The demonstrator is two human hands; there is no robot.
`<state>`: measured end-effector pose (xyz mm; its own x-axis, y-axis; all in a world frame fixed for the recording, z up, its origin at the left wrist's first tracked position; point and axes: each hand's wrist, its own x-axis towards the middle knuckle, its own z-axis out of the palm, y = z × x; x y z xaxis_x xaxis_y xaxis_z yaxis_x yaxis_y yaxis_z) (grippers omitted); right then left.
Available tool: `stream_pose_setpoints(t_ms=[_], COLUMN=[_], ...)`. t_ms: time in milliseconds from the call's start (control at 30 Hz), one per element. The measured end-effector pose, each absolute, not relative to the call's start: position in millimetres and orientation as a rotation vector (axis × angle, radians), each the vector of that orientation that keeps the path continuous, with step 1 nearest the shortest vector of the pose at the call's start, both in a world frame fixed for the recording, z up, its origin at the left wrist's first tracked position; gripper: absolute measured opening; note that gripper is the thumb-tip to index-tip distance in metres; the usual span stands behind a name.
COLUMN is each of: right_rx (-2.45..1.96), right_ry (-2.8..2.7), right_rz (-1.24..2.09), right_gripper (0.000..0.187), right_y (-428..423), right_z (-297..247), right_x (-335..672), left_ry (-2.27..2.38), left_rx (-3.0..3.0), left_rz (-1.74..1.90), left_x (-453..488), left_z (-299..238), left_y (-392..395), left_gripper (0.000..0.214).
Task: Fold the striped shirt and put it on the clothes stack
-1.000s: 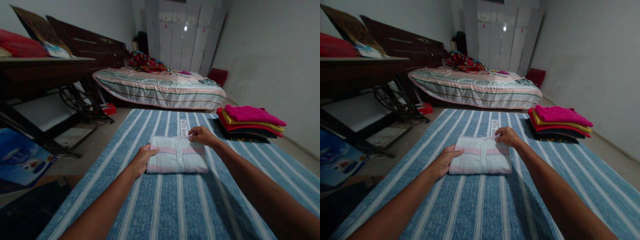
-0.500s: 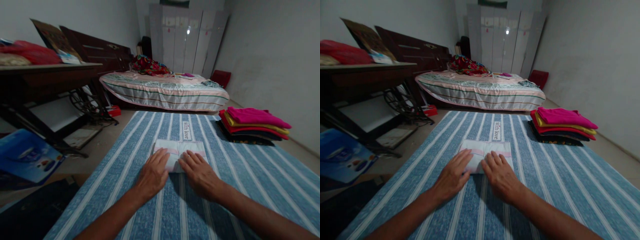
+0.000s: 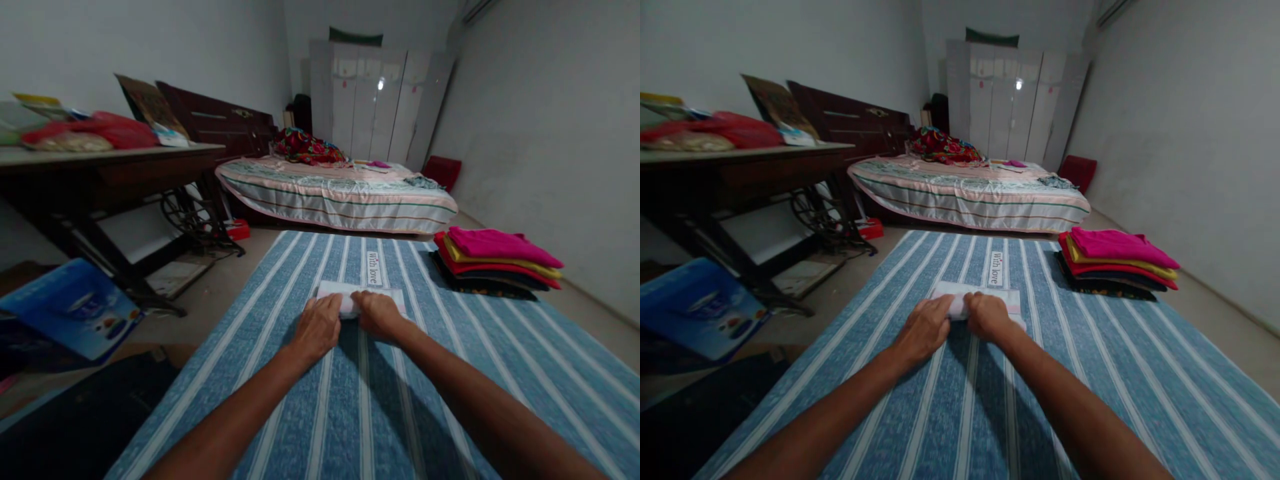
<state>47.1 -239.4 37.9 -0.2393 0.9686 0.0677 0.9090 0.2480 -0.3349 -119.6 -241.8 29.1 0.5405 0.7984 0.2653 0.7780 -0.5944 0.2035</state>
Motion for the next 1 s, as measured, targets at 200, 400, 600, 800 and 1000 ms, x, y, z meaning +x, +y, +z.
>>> stream_pose_setpoints(t_ms=[200, 400, 600, 800, 1000], right_rx=[-1.541, -1.07, -1.046, -1.079, -1.267], right_ry=[-1.805, -0.647, -0.233, -0.242, -0.299], right_rz=[1.108, 1.531, 1.505, 1.588, 1.574], right_gripper=[0.032, 0.029, 0.026, 0.032, 0.02], right_y=[-243.0, -351.1, -445.8, -460.3, -441.1], right_z=[95.3, 46.4, -26.3, -18.4, -4.7], right_x=[74.5, 56.0, 34.2, 50.5, 101.5], left_ry=[1.56, 1.472, 1.435, 1.445, 1.306], left_rx=[2.355, 1.53, 1.099, 0.924, 0.567], left_rz=[1.279, 1.176, 0.671, 0.628, 0.637], left_x=[-133.5, -161.1, -184.2, -182.8, -180.4], left_z=[64.6, 58.2, 43.4, 48.8, 39.2], left_y=[-259.4, -315.9, -387.0, -429.7, -469.4], left_gripper=[0.053, 0.055, 0.06, 0.055, 0.046])
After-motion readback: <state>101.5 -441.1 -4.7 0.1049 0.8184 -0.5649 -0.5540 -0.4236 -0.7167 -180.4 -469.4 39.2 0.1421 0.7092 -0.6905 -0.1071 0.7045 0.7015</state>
